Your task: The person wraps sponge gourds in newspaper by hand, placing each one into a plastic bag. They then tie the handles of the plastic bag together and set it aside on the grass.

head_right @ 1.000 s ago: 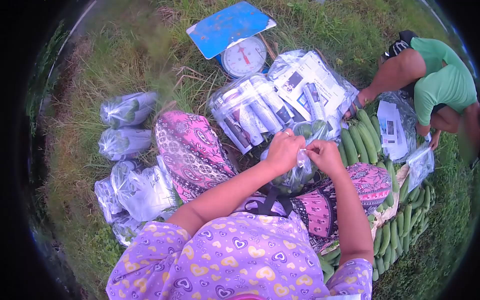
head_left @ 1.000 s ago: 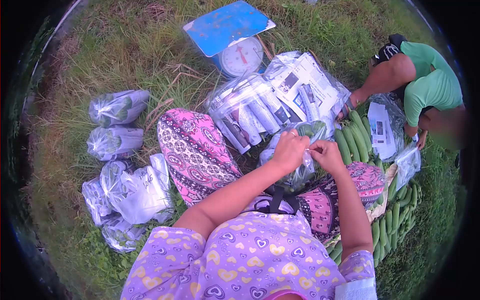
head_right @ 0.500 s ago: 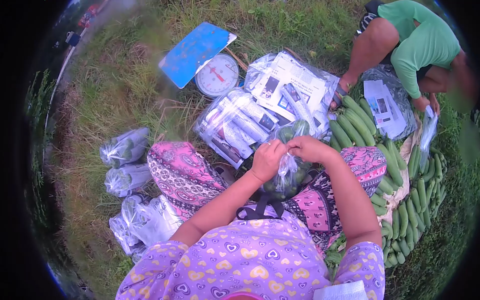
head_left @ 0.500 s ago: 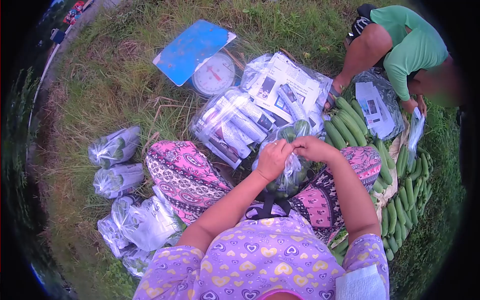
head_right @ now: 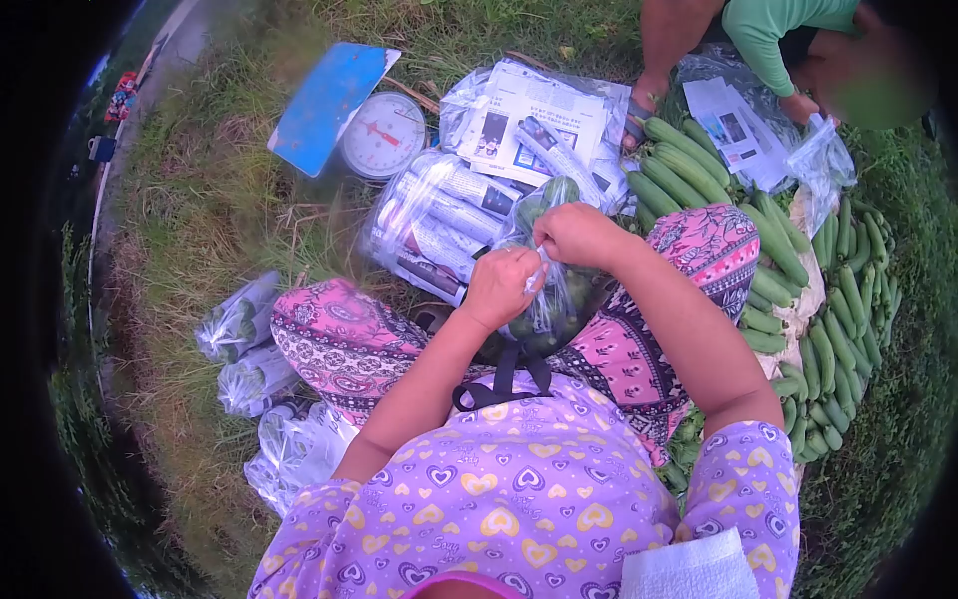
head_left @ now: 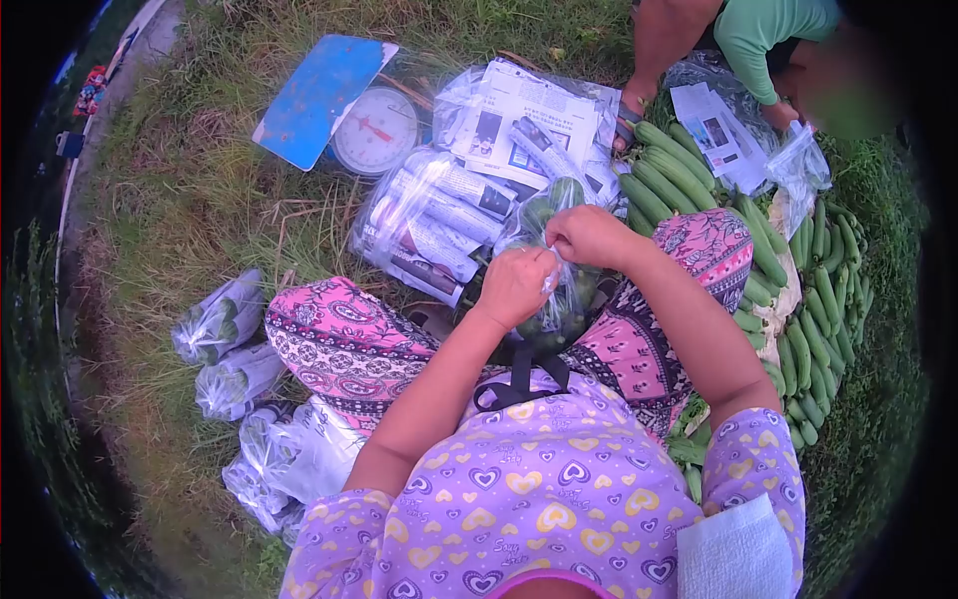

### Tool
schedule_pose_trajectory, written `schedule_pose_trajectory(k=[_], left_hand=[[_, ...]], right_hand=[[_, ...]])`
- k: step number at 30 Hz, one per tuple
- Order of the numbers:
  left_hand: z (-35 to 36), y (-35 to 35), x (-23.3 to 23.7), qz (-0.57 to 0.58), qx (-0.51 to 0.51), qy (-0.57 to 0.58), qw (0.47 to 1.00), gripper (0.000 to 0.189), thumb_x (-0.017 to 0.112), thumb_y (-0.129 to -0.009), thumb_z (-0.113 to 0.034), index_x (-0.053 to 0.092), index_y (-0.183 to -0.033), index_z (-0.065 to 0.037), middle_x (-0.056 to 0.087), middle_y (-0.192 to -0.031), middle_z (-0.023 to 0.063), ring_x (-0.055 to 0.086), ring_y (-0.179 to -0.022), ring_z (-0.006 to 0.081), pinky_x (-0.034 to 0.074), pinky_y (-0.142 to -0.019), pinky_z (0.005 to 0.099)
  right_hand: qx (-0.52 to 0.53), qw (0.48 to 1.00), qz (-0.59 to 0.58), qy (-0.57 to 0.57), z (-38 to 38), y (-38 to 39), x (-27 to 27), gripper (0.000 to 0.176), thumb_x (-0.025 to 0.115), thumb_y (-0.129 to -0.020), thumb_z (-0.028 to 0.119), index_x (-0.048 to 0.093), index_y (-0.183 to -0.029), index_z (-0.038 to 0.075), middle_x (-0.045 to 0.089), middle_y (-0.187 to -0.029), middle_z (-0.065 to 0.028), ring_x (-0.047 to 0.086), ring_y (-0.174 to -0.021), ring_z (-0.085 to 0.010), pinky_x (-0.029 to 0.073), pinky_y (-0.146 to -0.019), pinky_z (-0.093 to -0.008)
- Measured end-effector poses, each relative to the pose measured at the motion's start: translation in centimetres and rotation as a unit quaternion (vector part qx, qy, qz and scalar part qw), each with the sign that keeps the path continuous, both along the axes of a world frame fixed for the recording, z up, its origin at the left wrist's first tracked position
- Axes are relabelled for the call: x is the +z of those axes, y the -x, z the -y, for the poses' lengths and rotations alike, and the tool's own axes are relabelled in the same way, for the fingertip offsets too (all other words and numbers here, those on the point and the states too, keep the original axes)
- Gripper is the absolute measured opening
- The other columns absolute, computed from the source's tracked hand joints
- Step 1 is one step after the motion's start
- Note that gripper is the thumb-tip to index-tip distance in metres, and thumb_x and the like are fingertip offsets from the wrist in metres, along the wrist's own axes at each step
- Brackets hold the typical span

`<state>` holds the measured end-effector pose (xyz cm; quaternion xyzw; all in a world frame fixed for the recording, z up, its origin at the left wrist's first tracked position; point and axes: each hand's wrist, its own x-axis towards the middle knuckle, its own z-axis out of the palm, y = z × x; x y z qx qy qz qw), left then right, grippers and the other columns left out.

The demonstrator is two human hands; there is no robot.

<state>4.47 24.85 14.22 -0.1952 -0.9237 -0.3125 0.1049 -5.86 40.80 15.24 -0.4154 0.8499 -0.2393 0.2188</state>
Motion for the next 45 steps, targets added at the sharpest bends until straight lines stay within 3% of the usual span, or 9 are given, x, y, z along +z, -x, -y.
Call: schedule_pose_trajectory(k=[12, 16, 19, 25, 27, 31, 39, 43, 45], left_hand=[[-1.3, -2.1, 0.7, 0.042, -0.009, -0.015, 0.999, 0.021, 0.063, -0.084, -0.020, 0.053, -0.072, -0.005, 0.058, -0.069, 0.0123, 0.060, -0.067, 0.0320, 0.047, -0.061, 0.0432], [-0.5, -1.4, 3.7, 0.118, 0.031, -0.083, 0.989, 0.029, 0.067, -0.083, -0.030, 0.054, -0.080, -0.004, 0.059, -0.078, 0.0105, 0.061, -0.073, 0.0284, 0.048, -0.065, 0.0388], [-0.2, -0.6, 3.9, 0.167, 0.070, -0.139, 0.974, 0.040, 0.070, -0.080, -0.039, 0.058, -0.096, -0.004, 0.059, -0.093, 0.0113, 0.061, -0.084, 0.0268, 0.049, -0.073, 0.0355], [-1.8, 1.0, 1.9, 0.187, 0.127, -0.010, 0.974, 0.047, 0.065, -0.084, -0.042, 0.061, -0.113, -0.005, 0.060, -0.104, 0.0167, 0.061, -0.095, 0.0334, 0.049, -0.081, 0.0437], [-2.0, 1.7, 1.8, 0.230, 0.117, 0.068, 0.964, 0.047, 0.063, -0.084, -0.041, 0.062, -0.114, -0.005, 0.060, -0.106, 0.0188, 0.061, -0.097, 0.0357, 0.048, -0.083, 0.0462], [0.2, 2.8, 1.9, 0.285, 0.147, 0.113, 0.941, 0.048, 0.058, -0.086, -0.046, 0.065, -0.109, -0.004, 0.060, -0.107, 0.0217, 0.061, -0.099, 0.0367, 0.049, -0.084, 0.0453], [4.5, 3.2, 1.5, 0.364, 0.179, 0.121, 0.906, 0.052, 0.054, -0.086, -0.053, 0.069, -0.107, -0.007, 0.064, -0.104, 0.0205, 0.062, -0.100, 0.0353, 0.049, -0.086, 0.0439], [5.9, 3.1, 0.4, 0.389, 0.169, 0.073, 0.903, 0.044, 0.054, -0.086, -0.046, 0.071, -0.098, -0.008, 0.066, -0.104, 0.0171, 0.063, -0.097, 0.0354, 0.050, -0.083, 0.0444], [5.8, 2.9, -0.9, 0.359, 0.156, 0.033, 0.919, 0.040, 0.056, -0.084, -0.043, 0.072, -0.089, -0.007, 0.066, -0.097, 0.0170, 0.063, -0.092, 0.0357, 0.050, -0.081, 0.0458]], right_hand=[[-0.061, 0.997, 0.001, 0.037, -0.9, 0.4, -2.2, 0.017, 0.059, -0.074, 0.012, 0.069, -0.086, 0.005, 0.068, -0.085, -0.0121, 0.066, -0.076, -0.0287, 0.051, -0.070, -0.0393], [-0.262, 0.933, 0.190, 0.157, -2.7, 2.4, -0.6, 0.020, 0.065, -0.080, 0.017, 0.069, -0.094, 0.004, 0.070, -0.084, -0.0091, 0.067, -0.074, -0.0200, 0.051, -0.068, -0.0330], [-0.421, 0.895, 0.097, 0.110, -4.2, 2.1, -1.1, 0.032, 0.061, -0.088, 0.023, 0.064, -0.110, 0.000, 0.068, -0.100, -0.0117, 0.063, -0.095, -0.0197, 0.049, -0.083, -0.0325], [-0.560, 0.696, 0.424, 0.150, -0.6, -4.5, -0.8, 0.069, 0.041, -0.096, 0.053, 0.035, -0.143, 0.002, 0.040, -0.143, -0.0191, 0.041, -0.130, -0.0276, 0.032, -0.105, -0.0379], [-0.538, 0.707, 0.396, 0.235, 1.2, -5.4, -1.2, 0.071, 0.037, -0.096, 0.056, 0.032, -0.144, 0.004, 0.042, -0.141, -0.0176, 0.039, -0.130, -0.0286, 0.029, -0.107, -0.0412], [-0.541, 0.636, 0.487, 0.258, 2.2, -5.3, -0.9, 0.088, 0.034, -0.092, 0.067, 0.018, -0.149, 0.002, 0.014, -0.156, -0.0175, 0.010, -0.145, -0.0290, 0.008, -0.107, -0.0675], [-0.449, 0.680, 0.502, 0.290, 3.7, -6.1, -0.1, 0.087, 0.027, -0.092, 0.069, 0.022, -0.148, 0.003, 0.015, -0.154, -0.0247, 0.007, -0.145, -0.0325, 0.018, -0.104, -0.0683], [-0.405, 0.707, 0.503, 0.290, 2.5, -5.6, -1.4, 0.082, 0.028, -0.093, 0.067, 0.026, -0.148, 0.006, 0.026, -0.150, -0.0245, 0.025, -0.140, -0.0292, 0.042, -0.093, -0.0463], [-0.455, 0.658, 0.513, 0.309, 0.7, -5.4, -3.2, 0.074, 0.032, -0.094, 0.064, 0.036, -0.143, 0.010, 0.040, -0.145, -0.0161, 0.031, -0.137, -0.0254, 0.039, -0.094, -0.0427]])
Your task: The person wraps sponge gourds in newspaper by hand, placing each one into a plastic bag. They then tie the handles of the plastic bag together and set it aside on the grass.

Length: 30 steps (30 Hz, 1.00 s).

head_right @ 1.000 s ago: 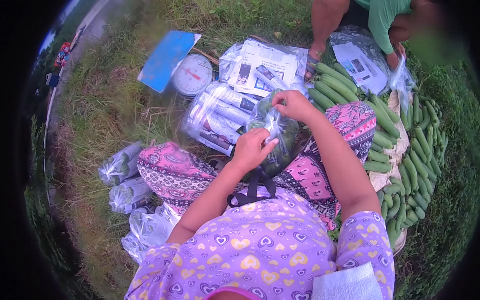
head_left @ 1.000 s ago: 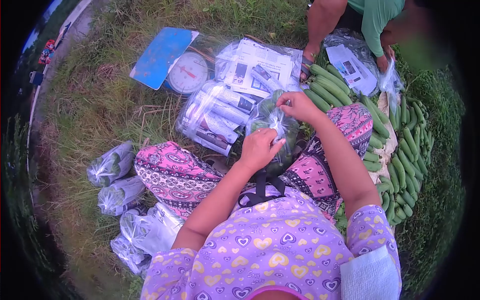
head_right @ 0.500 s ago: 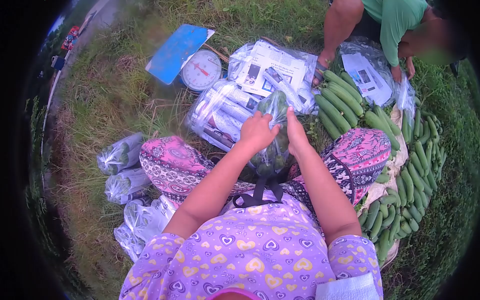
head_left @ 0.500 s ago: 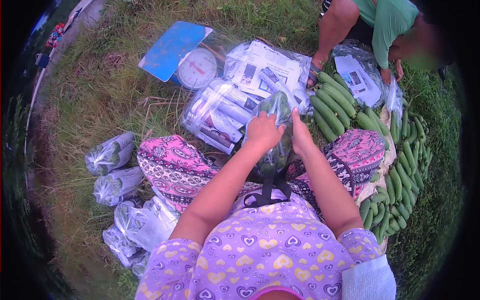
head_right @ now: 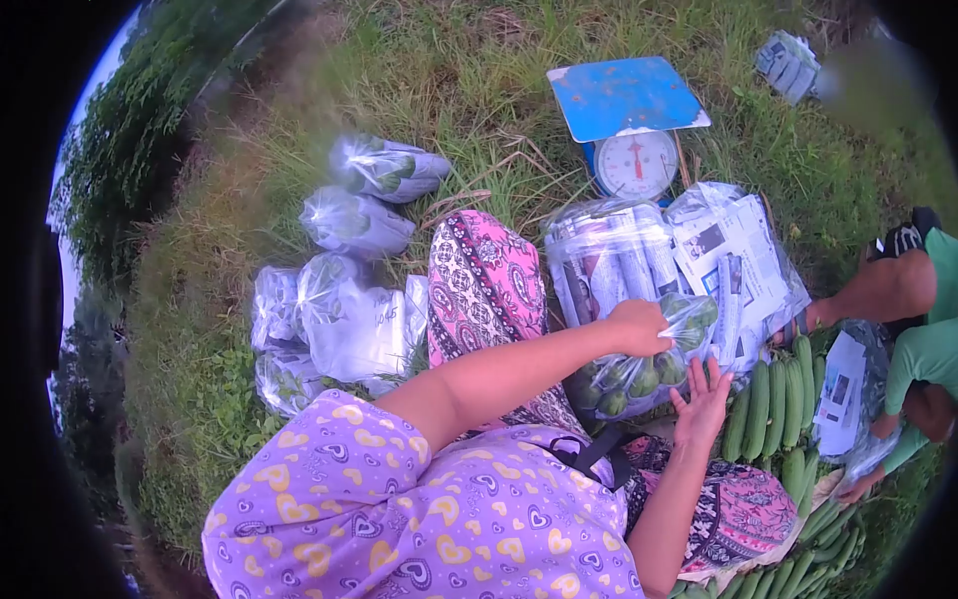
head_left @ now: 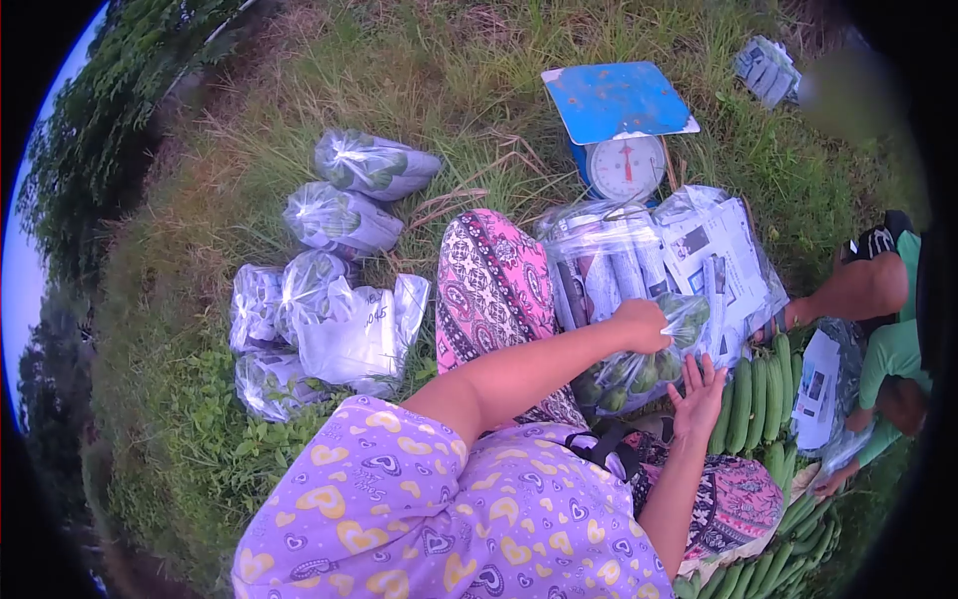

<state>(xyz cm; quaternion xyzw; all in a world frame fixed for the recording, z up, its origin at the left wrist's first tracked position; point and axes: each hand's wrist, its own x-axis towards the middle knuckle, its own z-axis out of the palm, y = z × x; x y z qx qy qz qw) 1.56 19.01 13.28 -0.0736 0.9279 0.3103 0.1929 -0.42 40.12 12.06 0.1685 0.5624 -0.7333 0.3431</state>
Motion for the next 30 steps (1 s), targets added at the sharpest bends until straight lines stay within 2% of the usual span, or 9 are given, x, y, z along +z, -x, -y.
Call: schedule_pose_trajectory(k=[2, 4, 8, 12, 20, 25, 27, 28, 30], left_hand=[[-1.5, -0.6, -3.4, -0.175, 0.022, -0.008, 0.984, 0.037, 0.058, -0.081, -0.039, 0.072, -0.079, -0.005, 0.066, -0.087, 0.0168, 0.063, -0.085, 0.0356, 0.050, -0.077, 0.0468], [-2.2, -0.7, -3.0, -0.198, 0.012, -0.019, 0.980, 0.034, 0.059, -0.079, -0.036, 0.071, -0.075, -0.004, 0.065, -0.082, 0.0164, 0.062, -0.081, 0.0355, 0.049, -0.075, 0.0470], [-3.2, 0.0, -3.8, -0.216, 0.008, -0.070, 0.974, 0.029, 0.059, -0.072, -0.030, 0.070, -0.068, -0.003, 0.066, -0.076, 0.0177, 0.064, -0.073, 0.0360, 0.050, -0.068, 0.0484], [-4.0, -0.3, -2.9, -0.193, 0.010, -0.110, 0.975, 0.025, 0.060, -0.069, -0.027, 0.068, -0.065, -0.004, 0.064, -0.068, 0.0176, 0.063, -0.067, 0.0370, 0.050, -0.066, 0.0481], [-6.5, -1.3, -2.7, -0.269, 0.107, -0.195, 0.937, 0.024, 0.061, -0.069, -0.024, 0.064, -0.059, -0.003, 0.061, -0.065, 0.0188, 0.061, -0.063, 0.0386, 0.049, -0.064, 0.0489], [-1.8, 0.4, 4.1, -0.319, 0.202, -0.249, 0.892, 0.029, 0.063, -0.074, -0.022, 0.055, -0.056, 0.000, 0.055, -0.063, 0.0184, 0.057, -0.062, 0.0394, 0.043, -0.060, 0.0477], [2.8, 0.3, 8.1, -0.340, 0.252, -0.270, 0.865, 0.031, 0.063, -0.075, -0.021, 0.053, -0.056, 0.002, 0.053, -0.059, 0.0192, 0.053, -0.056, 0.0383, 0.040, -0.055, 0.0460], [5.9, -0.2, 10.4, -0.322, 0.272, -0.295, 0.857, 0.036, 0.063, -0.078, -0.022, 0.050, -0.057, 0.003, 0.048, -0.053, 0.0189, 0.046, -0.047, 0.0320, 0.036, -0.051, 0.0442], [11.8, -2.9, 15.7, -0.277, 0.348, -0.378, 0.812, 0.042, 0.063, -0.085, -0.023, 0.048, -0.054, -0.001, 0.040, -0.047, 0.0027, 0.035, -0.047, 0.0091, 0.030, -0.045, 0.0357]], right_hand=[[-0.093, 0.986, 0.097, -0.096, -2.4, -0.1, -5.9, 0.065, 0.034, -0.094, 0.060, 0.039, -0.141, 0.016, 0.041, -0.144, -0.0085, 0.033, -0.134, -0.0245, 0.025, -0.103, -0.0507], [-0.132, 0.955, 0.217, -0.156, -2.9, -0.5, -10.0, 0.058, 0.034, -0.094, 0.058, 0.041, -0.140, 0.022, 0.039, -0.144, -0.0053, 0.035, -0.132, -0.0247, 0.013, -0.106, -0.0560], [-0.117, 0.956, 0.241, -0.122, -1.8, -1.7, -11.7, 0.057, 0.030, -0.098, 0.053, 0.044, -0.134, 0.011, 0.048, -0.134, -0.0121, 0.048, -0.122, -0.0308, 0.040, -0.100, -0.0521], [-0.013, 0.950, 0.312, -0.019, 0.0, -3.6, -10.7, 0.056, 0.037, -0.097, 0.051, 0.044, -0.135, 0.011, 0.051, -0.131, -0.0122, 0.049, -0.121, -0.0310, 0.041, -0.100, -0.0515], [0.002, 0.976, 0.194, 0.096, -1.2, -2.6, -13.1, 0.058, 0.043, -0.095, 0.051, 0.044, -0.135, 0.010, 0.051, -0.132, -0.0115, 0.048, -0.121, -0.0326, 0.040, -0.101, -0.0536], [-0.002, 0.985, 0.105, 0.137, -0.9, 0.4, -11.2, 0.059, 0.046, -0.094, 0.052, 0.044, -0.134, 0.009, 0.051, -0.132, -0.0110, 0.048, -0.120, -0.0337, 0.039, -0.102, -0.0549], [0.018, 0.993, 0.110, 0.050, 0.6, 2.3, -7.2, 0.056, 0.047, -0.094, 0.047, 0.043, -0.137, 0.011, 0.052, -0.131, -0.0108, 0.051, -0.117, -0.0297, 0.040, -0.098, -0.0504], [0.027, 0.994, 0.110, 0.008, 1.1, 3.4, -4.5, 0.054, 0.047, -0.095, 0.045, 0.042, -0.138, 0.013, 0.053, -0.131, -0.0107, 0.052, -0.115, -0.0277, 0.041, -0.096, -0.0481], [0.108, 0.992, 0.025, -0.059, 1.0, 4.8, -0.9, 0.055, 0.051, -0.094, 0.044, 0.042, -0.139, 0.013, 0.053, -0.131, -0.0090, 0.054, -0.111, -0.0235, 0.041, -0.091, -0.0414]])
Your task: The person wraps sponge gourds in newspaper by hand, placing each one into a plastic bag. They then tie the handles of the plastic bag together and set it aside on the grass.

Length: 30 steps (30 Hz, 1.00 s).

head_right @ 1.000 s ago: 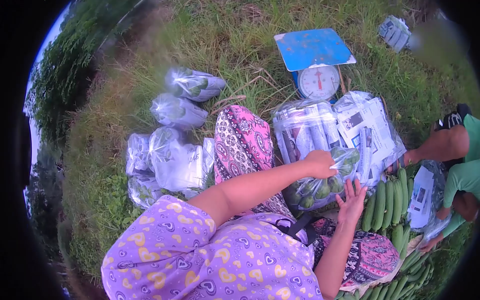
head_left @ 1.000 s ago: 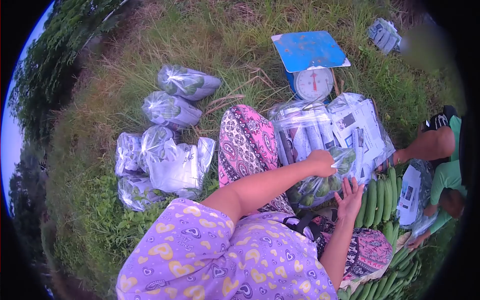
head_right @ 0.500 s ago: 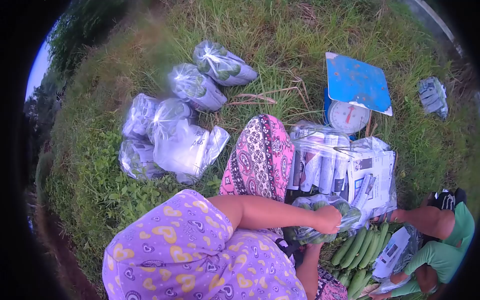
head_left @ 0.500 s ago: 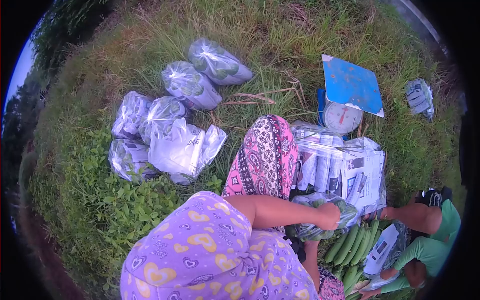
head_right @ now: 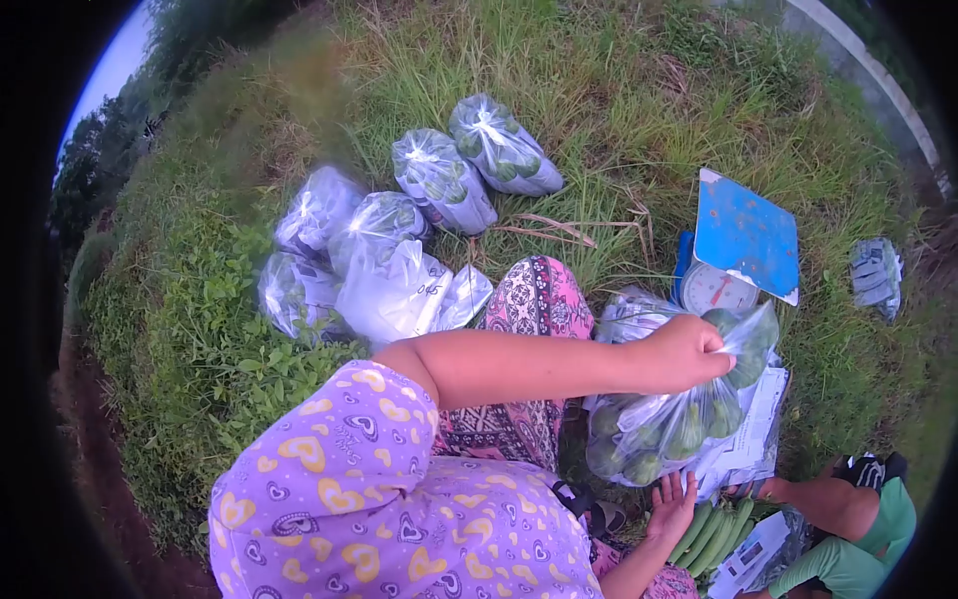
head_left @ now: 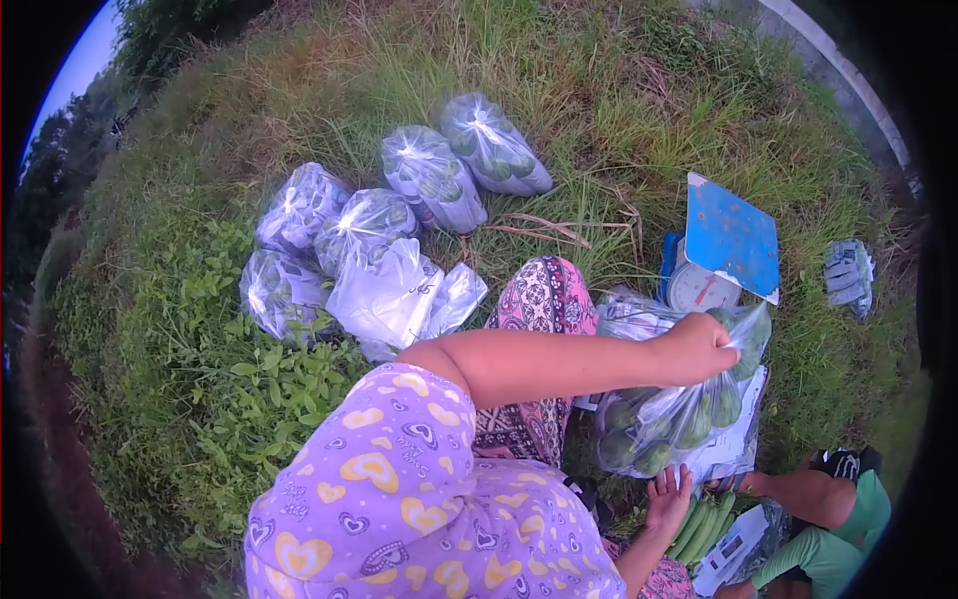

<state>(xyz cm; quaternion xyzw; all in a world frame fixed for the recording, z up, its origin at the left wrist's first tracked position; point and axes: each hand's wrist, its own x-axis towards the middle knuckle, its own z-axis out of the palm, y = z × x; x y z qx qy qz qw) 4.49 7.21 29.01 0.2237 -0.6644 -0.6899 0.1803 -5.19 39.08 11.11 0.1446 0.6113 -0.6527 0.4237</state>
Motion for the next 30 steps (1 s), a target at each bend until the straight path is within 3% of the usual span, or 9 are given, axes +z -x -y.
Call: schedule_pose_trajectory(k=[2, 7, 10, 12, 14, 16, 18, 20, 30], left_hand=[[5.5, -2.7, 5.4, -0.006, 0.050, -0.057, 0.997, 0.037, 0.064, -0.088, -0.024, 0.053, -0.056, -0.007, 0.043, -0.053, -0.0059, 0.034, -0.050, 0.0048, 0.028, -0.046, 0.0294], [20.4, -8.7, 16.4, -0.080, 0.223, -0.079, 0.968, 0.014, 0.064, -0.085, -0.013, 0.061, -0.091, 0.000, 0.064, -0.081, 0.0094, 0.064, -0.068, 0.0193, 0.056, -0.062, 0.0385], [29.1, -13.7, 20.8, -0.057, 0.259, 0.039, 0.963, 0.019, 0.062, -0.084, -0.009, 0.063, -0.098, 0.004, 0.067, -0.090, 0.0123, 0.066, -0.071, 0.0200, 0.056, -0.063, 0.0353], [36.3, -17.2, 21.4, 0.013, 0.284, 0.191, 0.939, 0.010, 0.063, -0.077, -0.007, 0.064, -0.081, 0.003, 0.063, -0.070, 0.0091, 0.062, -0.059, 0.0199, 0.050, -0.056, 0.0342], [42.5, -21.2, 20.5, 0.105, 0.328, 0.386, 0.856, 0.014, 0.059, -0.072, -0.008, 0.067, -0.076, 0.002, 0.063, -0.069, 0.0031, 0.058, -0.063, 0.0133, 0.045, -0.059, 0.0298], [50.5, -27.0, 18.5, 0.146, 0.333, 0.384, 0.849, 0.023, 0.064, -0.080, -0.010, 0.065, -0.099, 0.003, 0.068, -0.090, 0.0089, 0.065, -0.071, 0.0173, 0.053, -0.067, 0.0305], [51.3, -29.7, 17.2, 0.329, 0.416, 0.529, 0.663, 0.035, 0.069, -0.072, -0.021, 0.068, -0.100, -0.001, 0.068, -0.092, 0.0093, 0.065, -0.084, 0.0197, 0.050, -0.076, 0.0327], [57.1, -35.6, 12.8, 0.432, 0.401, 0.561, 0.581, 0.050, 0.071, -0.068, -0.030, 0.066, -0.107, 0.001, 0.067, -0.105, 0.0198, 0.064, -0.100, 0.0322, 0.049, -0.088, 0.0378], [59.1, -52.7, -19.5, 0.659, 0.352, 0.442, 0.496, 0.043, 0.064, -0.075, -0.035, 0.069, -0.107, -0.006, 0.066, -0.101, 0.0236, 0.063, -0.097, 0.0401, 0.049, -0.088, 0.0471]], right_hand=[[0.068, 0.991, -0.109, -0.037, -0.3, 0.8, 2.8, 0.059, 0.052, -0.093, 0.047, 0.040, -0.141, 0.016, 0.052, -0.132, -0.0073, 0.052, -0.112, -0.0214, 0.038, -0.091, -0.0403], [0.048, 0.990, -0.130, -0.033, 0.5, 1.7, 6.6, 0.057, 0.054, -0.093, 0.044, 0.041, -0.138, 0.011, 0.055, -0.127, -0.0078, 0.056, -0.107, -0.0203, 0.043, -0.082, -0.0358], [0.070, 0.991, -0.107, -0.039, 2.1, 1.7, 5.9, 0.057, 0.054, -0.094, 0.044, 0.042, -0.138, 0.009, 0.056, -0.126, -0.0081, 0.058, -0.104, -0.0198, 0.045, -0.079, -0.0348], [0.095, 0.991, -0.088, -0.037, 4.3, 1.9, 5.8, 0.058, 0.054, -0.093, 0.043, 0.040, -0.138, 0.008, 0.057, -0.123, -0.0089, 0.059, -0.100, -0.0187, 0.047, -0.075, -0.0322], [0.129, 0.988, -0.073, -0.037, 6.3, 2.3, 5.9, 0.059, 0.054, -0.094, 0.042, 0.039, -0.139, 0.008, 0.057, -0.122, -0.0093, 0.059, -0.099, -0.0180, 0.048, -0.073, -0.0308], [0.151, 0.986, -0.066, -0.031, 7.9, 2.9, 5.7, 0.057, 0.055, -0.094, 0.038, 0.038, -0.140, 0.010, 0.058, -0.119, -0.0089, 0.059, -0.098, -0.0166, 0.048, -0.072, -0.0301], [0.175, 0.982, -0.072, -0.026, 8.9, 4.0, 5.1, 0.056, 0.055, -0.094, 0.037, 0.037, -0.141, 0.012, 0.059, -0.118, -0.0085, 0.059, -0.097, -0.0159, 0.048, -0.072, -0.0300], [0.201, 0.976, -0.077, -0.044, 8.4, 5.5, 3.7, 0.063, 0.057, -0.092, 0.041, 0.031, -0.145, 0.017, 0.059, -0.117, -0.0060, 0.058, -0.098, -0.0152, 0.048, -0.073, -0.0293], [0.188, 0.973, -0.032, -0.132, 6.6, 10.4, 5.4, 0.068, 0.054, -0.093, 0.042, 0.023, -0.149, 0.019, 0.059, -0.122, -0.0058, 0.060, -0.101, -0.0151, 0.050, -0.080, -0.0309]])
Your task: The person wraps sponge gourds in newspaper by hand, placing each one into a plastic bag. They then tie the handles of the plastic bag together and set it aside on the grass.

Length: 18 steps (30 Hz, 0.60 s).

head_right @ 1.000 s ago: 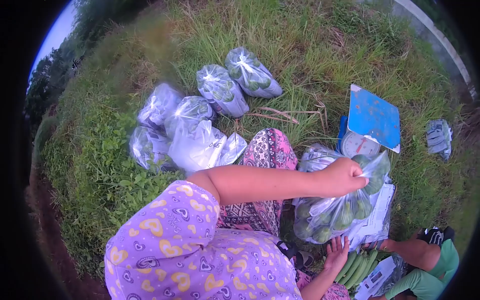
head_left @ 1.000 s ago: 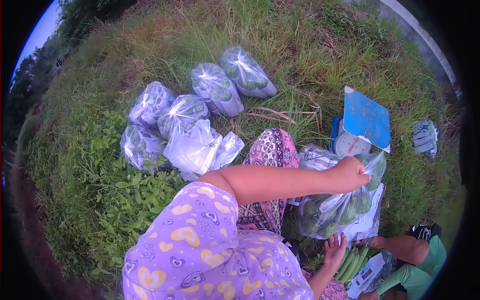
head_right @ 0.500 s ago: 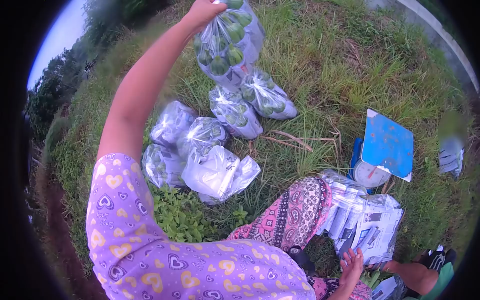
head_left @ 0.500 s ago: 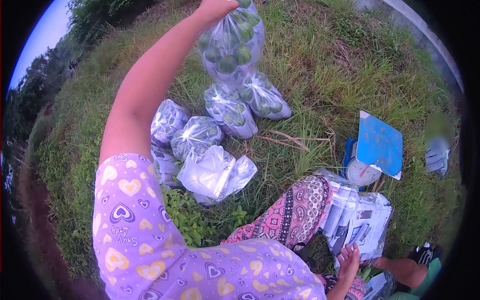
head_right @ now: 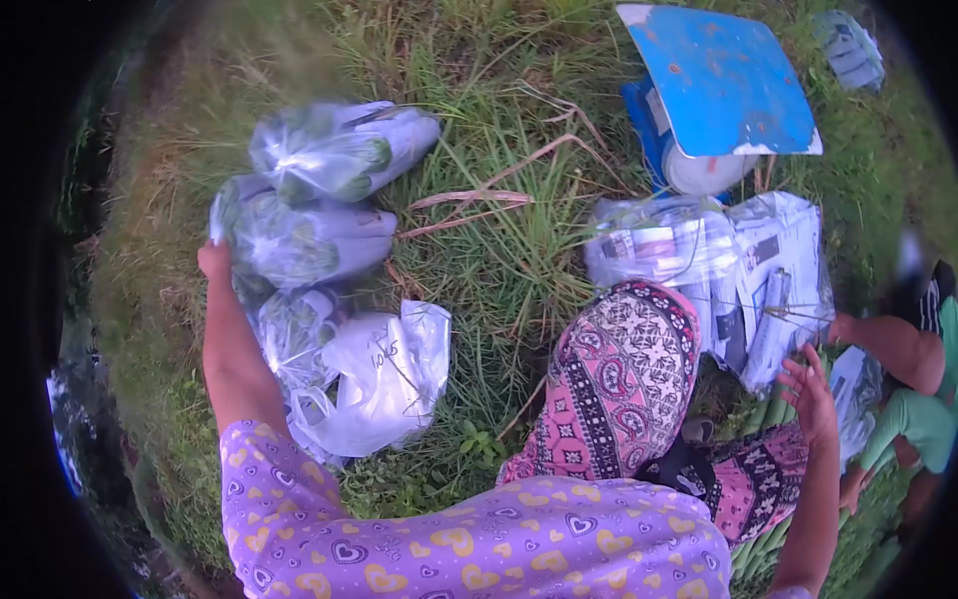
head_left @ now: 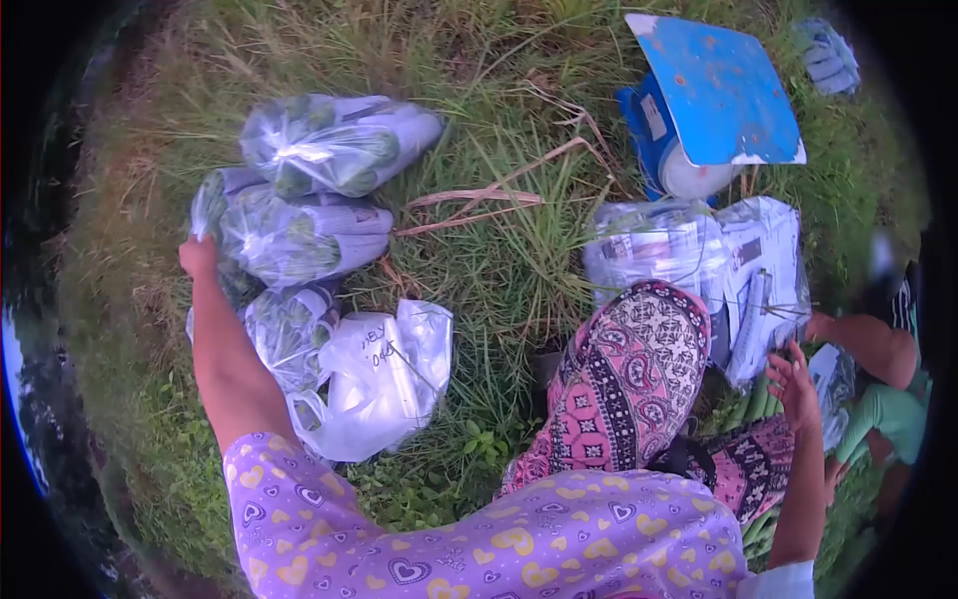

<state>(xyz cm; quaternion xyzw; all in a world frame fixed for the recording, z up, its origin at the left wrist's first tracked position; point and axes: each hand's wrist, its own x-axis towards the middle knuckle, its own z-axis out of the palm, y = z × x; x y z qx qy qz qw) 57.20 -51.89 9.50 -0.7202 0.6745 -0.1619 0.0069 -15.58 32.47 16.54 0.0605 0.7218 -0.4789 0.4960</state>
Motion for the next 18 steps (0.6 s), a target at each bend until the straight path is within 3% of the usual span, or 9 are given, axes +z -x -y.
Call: schedule_pose_trajectory(k=[1, 3, 6, 9, 11, 13, 14, 16, 18], left_hand=[[0.5, -0.8, -1.4, -0.083, 0.016, 0.033, 0.996, 0.047, 0.062, -0.078, -0.037, 0.067, -0.110, -0.003, 0.067, -0.101, 0.0235, 0.063, -0.097, 0.0399, 0.048, -0.088, 0.0470], [1.9, -2.1, -1.3, -0.112, 0.001, 0.036, 0.993, 0.053, 0.061, -0.079, -0.040, 0.064, -0.117, -0.003, 0.066, -0.106, 0.0238, 0.062, -0.102, 0.0387, 0.047, -0.090, 0.0437], [1.7, -2.6, -0.8, -0.042, -0.009, -0.015, 0.999, 0.060, 0.057, -0.079, -0.047, 0.062, -0.120, -0.004, 0.064, -0.112, 0.0235, 0.061, -0.106, 0.0382, 0.046, -0.091, 0.0443], [0.2, -0.7, 0.8, -0.004, -0.026, -0.047, 0.999, 0.060, 0.058, -0.079, -0.049, 0.063, -0.118, -0.005, 0.064, -0.113, 0.0226, 0.060, -0.107, 0.0393, 0.045, -0.093, 0.0458], [-1.3, 0.8, 1.4, -0.026, -0.035, 0.011, 0.999, 0.059, 0.062, -0.078, -0.049, 0.063, -0.118, -0.006, 0.064, -0.114, 0.0196, 0.058, -0.109, 0.0387, 0.044, -0.094, 0.0482], [-3.8, 5.0, 2.4, -0.051, -0.049, 0.104, 0.992, 0.057, 0.064, -0.078, -0.045, 0.062, -0.119, -0.006, 0.061, -0.118, 0.0193, 0.055, -0.113, 0.0382, 0.041, -0.097, 0.0491], [-5.5, 7.0, 3.3, -0.061, -0.052, 0.152, 0.985, 0.056, 0.065, -0.078, -0.044, 0.061, -0.119, -0.006, 0.060, -0.120, 0.0192, 0.053, -0.115, 0.0379, 0.040, -0.099, 0.0496], [-9.2, 12.4, 3.8, -0.068, -0.206, 0.204, 0.955, 0.053, 0.067, -0.080, -0.040, 0.060, -0.122, -0.007, 0.055, -0.127, 0.0191, 0.048, -0.121, 0.0370, 0.036, -0.102, 0.0504], [-15.4, 20.3, 5.5, -0.111, -0.337, 0.203, 0.913, 0.049, 0.067, -0.083, -0.032, 0.058, -0.124, -0.007, 0.049, -0.134, 0.0200, 0.042, -0.127, 0.0358, 0.032, -0.105, 0.0490]], right_hand=[[0.012, 1.000, -0.013, -0.010, 0.5, 0.5, 1.5, 0.068, 0.054, -0.094, 0.040, 0.023, -0.149, 0.018, 0.059, -0.122, -0.0059, 0.059, -0.104, -0.0156, 0.049, -0.084, -0.0317], [0.023, 0.999, -0.034, 0.001, 1.7, 1.0, 3.6, 0.069, 0.056, -0.093, 0.039, 0.025, -0.149, 0.014, 0.057, -0.124, -0.0068, 0.059, -0.105, -0.0156, 0.046, -0.085, -0.0298], [0.038, 0.998, -0.057, -0.017, 2.3, 1.0, 3.8, 0.069, 0.058, -0.091, 0.041, 0.029, -0.147, 0.013, 0.058, -0.123, -0.0066, 0.058, -0.105, -0.0159, 0.043, -0.088, -0.0308], [0.141, 0.978, -0.082, -0.130, 1.5, 0.9, 1.7, 0.065, 0.058, -0.090, 0.041, 0.037, -0.143, 0.011, 0.059, -0.122, -0.0065, 0.057, -0.107, -0.0165, 0.042, -0.088, -0.0293], [0.250, 0.939, -0.157, -0.174, -1.6, 1.2, -1.8, 0.061, 0.063, -0.086, 0.039, 0.047, -0.135, 0.007, 0.063, -0.116, -0.0099, 0.059, -0.104, -0.0202, 0.046, -0.089, -0.0336], [0.394, 0.843, -0.236, -0.280, -3.1, 2.0, -4.1, 0.058, 0.067, -0.079, 0.035, 0.054, -0.127, 0.005, 0.064, -0.111, -0.0194, 0.063, -0.100, -0.0311, 0.048, -0.090, -0.0383], [0.402, 0.831, -0.246, -0.295, -4.5, 2.9, -6.0, 0.058, 0.068, -0.079, 0.035, 0.055, -0.127, 0.005, 0.064, -0.112, -0.0201, 0.062, -0.102, -0.0325, 0.047, -0.091, -0.0390], [0.421, 0.807, -0.265, -0.318, -7.5, 4.5, -11.0, 0.060, 0.069, -0.077, 0.036, 0.055, -0.126, 0.004, 0.062, -0.114, -0.0215, 0.060, -0.107, -0.0351, 0.046, -0.094, -0.0405], [0.348, 0.819, -0.320, -0.325, -10.1, 5.8, -16.2, 0.065, 0.070, -0.075, 0.035, 0.053, -0.127, 0.000, 0.063, -0.113, -0.0218, 0.060, -0.105, -0.0352, 0.046, -0.094, -0.0406]])
